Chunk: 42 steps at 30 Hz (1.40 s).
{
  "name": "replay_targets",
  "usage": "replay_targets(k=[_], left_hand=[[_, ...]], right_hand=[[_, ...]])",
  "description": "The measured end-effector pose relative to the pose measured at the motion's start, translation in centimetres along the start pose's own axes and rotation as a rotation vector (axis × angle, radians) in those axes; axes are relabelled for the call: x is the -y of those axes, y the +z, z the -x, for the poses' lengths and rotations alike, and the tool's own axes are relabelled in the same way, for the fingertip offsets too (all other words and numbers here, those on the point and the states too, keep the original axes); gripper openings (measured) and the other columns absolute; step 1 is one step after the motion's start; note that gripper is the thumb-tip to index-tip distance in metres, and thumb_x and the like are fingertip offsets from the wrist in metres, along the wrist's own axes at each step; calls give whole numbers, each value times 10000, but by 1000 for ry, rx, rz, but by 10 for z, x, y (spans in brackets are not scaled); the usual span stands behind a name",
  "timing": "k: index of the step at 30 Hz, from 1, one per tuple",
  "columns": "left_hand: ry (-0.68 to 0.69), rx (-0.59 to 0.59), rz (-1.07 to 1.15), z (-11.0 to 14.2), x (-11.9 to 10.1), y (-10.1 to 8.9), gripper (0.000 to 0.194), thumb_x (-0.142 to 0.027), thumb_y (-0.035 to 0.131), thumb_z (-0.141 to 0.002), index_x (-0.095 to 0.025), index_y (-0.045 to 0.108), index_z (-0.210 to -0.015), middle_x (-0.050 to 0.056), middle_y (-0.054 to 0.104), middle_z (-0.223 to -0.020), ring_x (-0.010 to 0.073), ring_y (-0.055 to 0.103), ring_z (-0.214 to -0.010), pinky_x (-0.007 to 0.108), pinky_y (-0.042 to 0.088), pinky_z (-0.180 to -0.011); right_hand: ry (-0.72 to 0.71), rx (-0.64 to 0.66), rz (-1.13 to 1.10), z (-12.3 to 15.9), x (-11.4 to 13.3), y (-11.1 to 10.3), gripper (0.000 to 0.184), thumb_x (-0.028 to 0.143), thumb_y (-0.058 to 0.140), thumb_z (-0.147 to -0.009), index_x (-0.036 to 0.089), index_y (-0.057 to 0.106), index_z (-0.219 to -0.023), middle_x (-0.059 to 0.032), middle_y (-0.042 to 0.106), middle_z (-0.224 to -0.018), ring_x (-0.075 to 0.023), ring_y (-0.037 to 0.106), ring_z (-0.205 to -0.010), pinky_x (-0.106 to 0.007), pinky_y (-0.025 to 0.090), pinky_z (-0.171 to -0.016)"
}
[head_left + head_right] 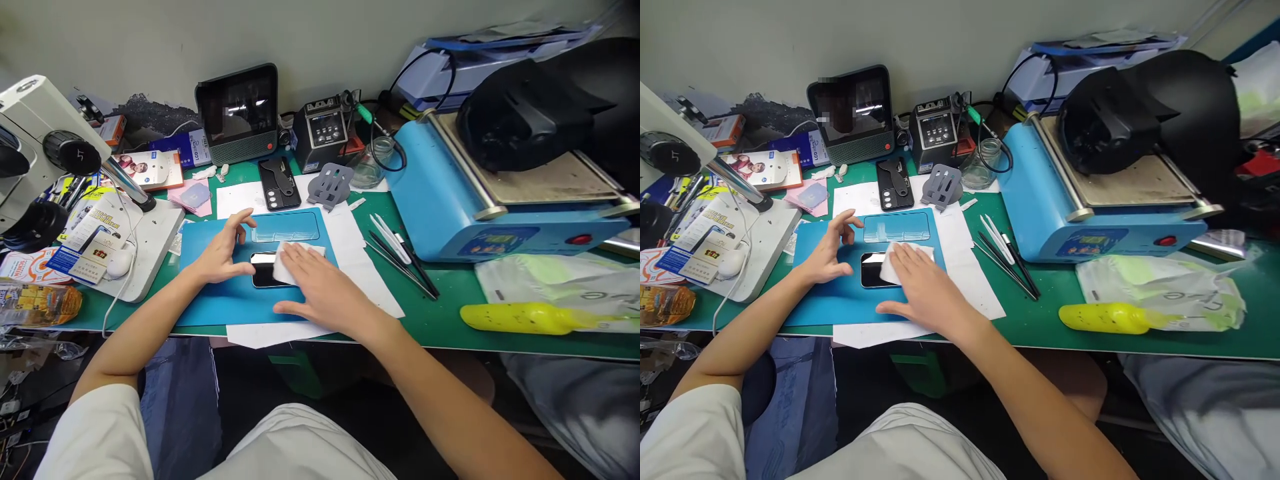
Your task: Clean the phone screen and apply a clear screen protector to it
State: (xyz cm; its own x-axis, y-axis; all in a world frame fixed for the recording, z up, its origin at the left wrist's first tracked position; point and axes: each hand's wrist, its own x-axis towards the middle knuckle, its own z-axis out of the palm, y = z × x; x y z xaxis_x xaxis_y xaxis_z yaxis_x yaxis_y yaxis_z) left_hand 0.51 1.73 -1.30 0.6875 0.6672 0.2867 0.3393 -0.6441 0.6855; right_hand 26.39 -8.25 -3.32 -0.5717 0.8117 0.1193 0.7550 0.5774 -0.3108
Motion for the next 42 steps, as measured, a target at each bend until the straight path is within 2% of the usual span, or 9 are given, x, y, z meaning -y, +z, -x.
replay_targets(k=[3, 7, 14, 18, 22, 25, 31, 34, 42], left_hand=[[-59, -24, 10, 0, 2, -1, 1051, -977, 321, -838, -263, 227, -1603, 127, 533, -1299, 218, 493, -882, 400, 467, -863], [-83, -9, -3, 1, 4, -4, 1043, -969, 257, -854, -218, 302, -1576, 137, 568, -1281, 221, 513, -894, 385, 465, -844], [-40, 111, -26, 0, 1, -9, 968, -944, 342, -881, -211, 485, -1497, 129, 593, -1229, 237, 540, -924, 391, 487, -882], [-40, 156, -37, 0, 0, -9, 968, -940, 376, -878, -219, 488, -1514, 156, 547, -1320, 245, 556, -947, 410, 502, -893], [-77, 181, -35, 0, -1, -9, 967, -940, 368, -880, -227, 485, -1523, 159, 530, -1352, 254, 573, -973, 409, 510, -900], [-82, 190, -41, -1, -3, -9, 969, -938, 362, -884, -218, 488, -1522, 158, 528, -1354, 257, 580, -985, 396, 507, -893], [-36, 157, -50, -2, -2, -9, 932, -915, 354, -910, -209, 508, -1498, 159, 532, -1354, 240, 580, -945, 387, 505, -854], [-5, 130, -41, -2, 0, -8, 932, -915, 335, -915, -206, 513, -1492, 160, 540, -1352, 232, 568, -924, 383, 499, -842], [42, 73, -43, -3, 1, -11, 897, -886, 267, -951, -207, 516, -1482, 160, 560, -1335, 233, 557, -917, 395, 505, -841]], right_hand=[[-34, -15, -27, -24, 21, 5, 1168, 870, 428, -901, 1, 250, -1660, -293, 309, -1695, -406, 275, -1600, -590, 299, -1289], [-50, 4, -11, -38, 42, 10, 1161, 854, 442, -911, -77, 340, -1598, -336, 328, -1668, -433, 294, -1586, -567, 279, -1301], [-97, -34, -13, -9, 55, 11, 1030, 753, 510, -952, -24, 355, -1609, -291, 333, -1683, -390, 289, -1596, -549, 353, -1275], [-116, -20, -23, 17, 41, 6, 944, 676, 515, -991, 11, 325, -1633, -245, 331, -1699, -358, 268, -1607, -546, 372, -1268], [-72, -12, -8, 43, 11, 0, 965, 668, 466, -1013, 70, 139, -1697, -222, 251, -1735, -342, 220, -1622, -575, 383, -1258], [-28, -10, 8, 48, -7, -4, 1028, 708, 438, -1003, 56, 57, -1700, -247, 176, -1749, -358, 164, -1632, -588, 345, -1275], [47, 99, -88, 17, -8, -7, 1194, 862, 406, -916, 14, 76, -1688, -284, 106, -1747, -383, 77, -1639, -610, 228, -1308], [64, 127, -132, 6, 7, -5, 1270, 913, 414, -869, -9, 94, -1681, -283, 58, -1750, -384, 21, -1640, -599, 181, -1321], [-40, 181, -266, -35, 49, 2, 1319, 943, 385, -850, -53, 100, -1667, -269, 1, -1747, -377, -21, -1641, -571, 115, -1342]])
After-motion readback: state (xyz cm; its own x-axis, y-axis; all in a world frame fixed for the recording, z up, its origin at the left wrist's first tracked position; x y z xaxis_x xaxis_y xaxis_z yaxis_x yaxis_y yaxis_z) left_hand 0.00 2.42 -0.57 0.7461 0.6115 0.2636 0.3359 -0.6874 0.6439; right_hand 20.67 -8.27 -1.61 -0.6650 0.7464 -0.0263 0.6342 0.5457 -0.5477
